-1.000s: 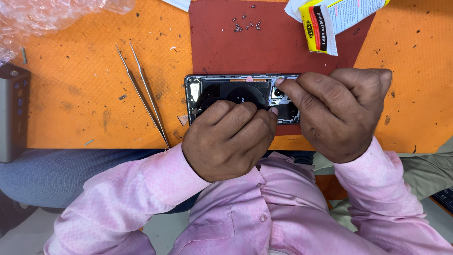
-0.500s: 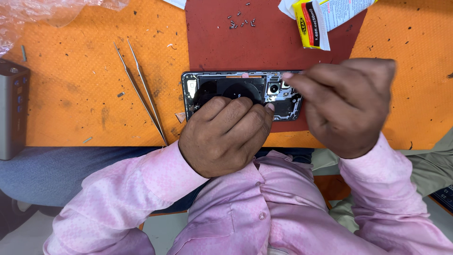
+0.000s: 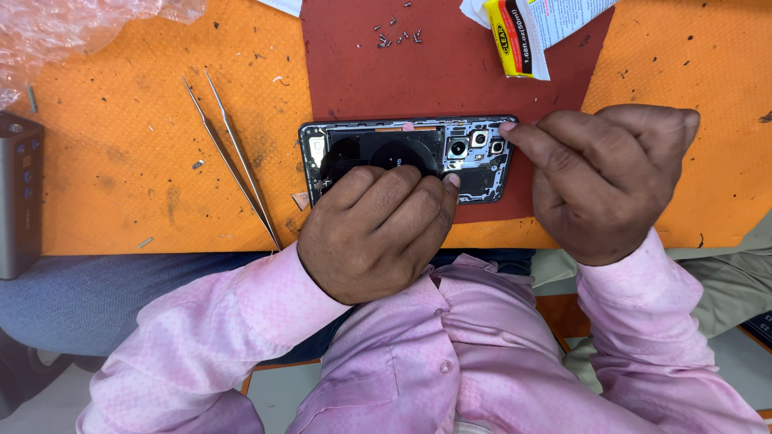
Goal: The person removes the screen and internal components from a mobile phone, handles the battery and circuit board, and then reassembles parts into the phone frame using a screwdriver and tweezers.
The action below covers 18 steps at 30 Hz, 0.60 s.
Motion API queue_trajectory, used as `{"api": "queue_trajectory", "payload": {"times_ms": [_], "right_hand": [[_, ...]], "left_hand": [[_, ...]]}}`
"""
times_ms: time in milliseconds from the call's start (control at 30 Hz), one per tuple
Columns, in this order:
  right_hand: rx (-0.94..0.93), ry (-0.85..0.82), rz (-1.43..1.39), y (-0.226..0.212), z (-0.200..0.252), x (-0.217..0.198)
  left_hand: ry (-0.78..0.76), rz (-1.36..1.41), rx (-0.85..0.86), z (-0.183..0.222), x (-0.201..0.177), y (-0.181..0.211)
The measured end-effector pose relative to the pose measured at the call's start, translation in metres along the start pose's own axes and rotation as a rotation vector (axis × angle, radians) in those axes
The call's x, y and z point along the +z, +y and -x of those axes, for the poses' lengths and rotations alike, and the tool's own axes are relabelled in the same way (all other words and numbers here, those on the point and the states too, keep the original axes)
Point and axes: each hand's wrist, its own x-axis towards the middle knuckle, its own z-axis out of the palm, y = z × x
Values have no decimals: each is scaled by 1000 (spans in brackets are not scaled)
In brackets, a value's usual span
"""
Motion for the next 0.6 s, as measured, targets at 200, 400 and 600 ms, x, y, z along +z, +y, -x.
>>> {"api": "queue_trajectory", "payload": {"times_ms": [200, 400, 600], "right_hand": [[-72, -7, 58, -1, -10, -2], [-53, -9, 52, -5, -8, -12], [-119, 28, -33, -23, 6, -7]], "left_hand": [[29, -35, 4, -5, -3, 0], [-42, -34, 11, -5, -6, 3], [-73, 3, -4, -7, -11, 1]]}}
